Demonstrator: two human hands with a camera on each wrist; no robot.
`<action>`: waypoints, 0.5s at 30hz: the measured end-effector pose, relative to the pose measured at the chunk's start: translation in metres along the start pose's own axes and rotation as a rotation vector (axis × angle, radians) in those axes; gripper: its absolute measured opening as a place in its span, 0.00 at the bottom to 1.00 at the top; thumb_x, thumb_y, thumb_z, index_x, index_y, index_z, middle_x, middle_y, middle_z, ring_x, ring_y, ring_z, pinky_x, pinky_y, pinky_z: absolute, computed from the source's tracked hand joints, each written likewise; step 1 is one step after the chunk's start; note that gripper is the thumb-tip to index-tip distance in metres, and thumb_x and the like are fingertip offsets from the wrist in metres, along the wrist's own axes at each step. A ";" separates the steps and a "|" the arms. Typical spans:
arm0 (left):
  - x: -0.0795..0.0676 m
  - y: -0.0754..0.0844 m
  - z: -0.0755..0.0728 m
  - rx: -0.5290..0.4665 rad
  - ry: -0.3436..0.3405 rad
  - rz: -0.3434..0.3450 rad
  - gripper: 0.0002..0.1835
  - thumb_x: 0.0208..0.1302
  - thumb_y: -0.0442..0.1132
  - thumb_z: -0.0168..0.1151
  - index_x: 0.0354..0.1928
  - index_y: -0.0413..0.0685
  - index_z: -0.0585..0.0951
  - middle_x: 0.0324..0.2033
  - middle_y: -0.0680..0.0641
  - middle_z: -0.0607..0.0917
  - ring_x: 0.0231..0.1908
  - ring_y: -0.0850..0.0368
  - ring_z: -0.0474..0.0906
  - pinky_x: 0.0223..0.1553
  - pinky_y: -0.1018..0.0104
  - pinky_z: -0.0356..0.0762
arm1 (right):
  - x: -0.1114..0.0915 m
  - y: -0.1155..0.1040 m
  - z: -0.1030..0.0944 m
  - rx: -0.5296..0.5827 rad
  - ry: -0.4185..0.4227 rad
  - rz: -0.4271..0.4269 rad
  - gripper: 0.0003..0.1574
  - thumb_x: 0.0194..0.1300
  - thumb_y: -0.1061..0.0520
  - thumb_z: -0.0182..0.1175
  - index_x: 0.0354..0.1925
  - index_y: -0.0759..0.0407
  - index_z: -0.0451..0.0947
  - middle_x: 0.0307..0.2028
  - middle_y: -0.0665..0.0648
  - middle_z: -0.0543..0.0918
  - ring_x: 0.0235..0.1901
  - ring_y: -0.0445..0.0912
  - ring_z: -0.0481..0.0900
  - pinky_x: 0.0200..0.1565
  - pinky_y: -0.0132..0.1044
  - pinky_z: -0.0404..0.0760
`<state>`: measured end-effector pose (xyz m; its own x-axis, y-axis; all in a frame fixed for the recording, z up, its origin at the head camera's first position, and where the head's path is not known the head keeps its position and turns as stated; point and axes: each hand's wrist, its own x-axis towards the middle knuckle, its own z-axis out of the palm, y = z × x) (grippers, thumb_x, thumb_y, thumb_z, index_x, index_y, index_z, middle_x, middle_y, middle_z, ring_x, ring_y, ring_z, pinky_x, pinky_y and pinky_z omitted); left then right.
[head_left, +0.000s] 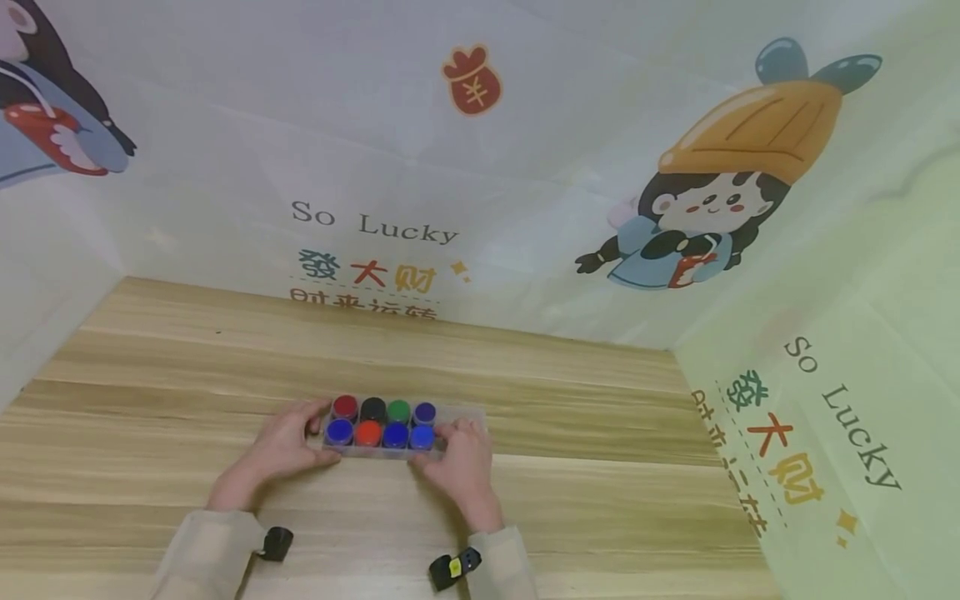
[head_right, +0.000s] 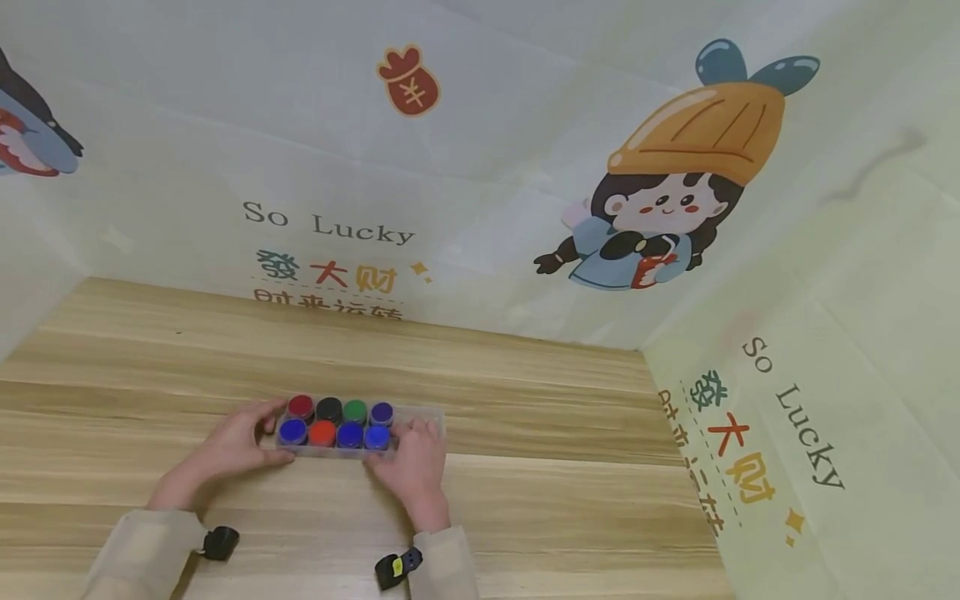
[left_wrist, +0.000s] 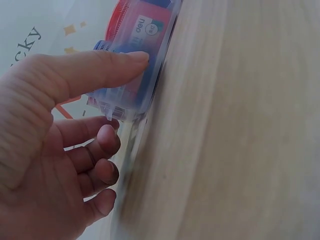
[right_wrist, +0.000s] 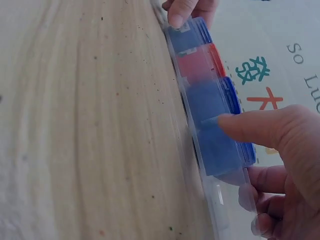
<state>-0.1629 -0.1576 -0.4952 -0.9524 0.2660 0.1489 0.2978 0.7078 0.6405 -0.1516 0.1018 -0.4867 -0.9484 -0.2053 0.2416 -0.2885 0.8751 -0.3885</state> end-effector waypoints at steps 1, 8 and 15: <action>0.000 0.000 0.000 -0.003 0.001 0.001 0.44 0.38 0.43 0.76 0.57 0.26 0.70 0.26 0.51 0.70 0.28 0.58 0.63 0.32 0.63 0.62 | 0.000 0.001 0.001 0.017 0.000 0.004 0.25 0.45 0.42 0.71 0.35 0.59 0.84 0.23 0.48 0.73 0.28 0.40 0.62 0.35 0.33 0.62; 0.000 0.000 0.001 -0.016 0.005 0.001 0.43 0.38 0.41 0.76 0.56 0.25 0.70 0.26 0.51 0.70 0.28 0.58 0.63 0.32 0.63 0.62 | 0.001 0.002 0.003 0.113 0.000 0.041 0.24 0.46 0.41 0.72 0.34 0.57 0.84 0.22 0.46 0.70 0.28 0.40 0.61 0.34 0.32 0.60; 0.000 0.000 0.001 -0.029 0.001 0.007 0.43 0.39 0.41 0.76 0.57 0.25 0.70 0.25 0.51 0.70 0.27 0.58 0.62 0.30 0.64 0.62 | 0.001 0.004 0.006 0.138 0.029 0.049 0.26 0.45 0.42 0.72 0.37 0.59 0.85 0.25 0.48 0.76 0.29 0.40 0.66 0.36 0.33 0.63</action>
<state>-0.1630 -0.1568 -0.4962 -0.9504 0.2700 0.1543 0.3024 0.6868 0.6609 -0.1539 0.1023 -0.4930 -0.9582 -0.1494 0.2440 -0.2591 0.8148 -0.5186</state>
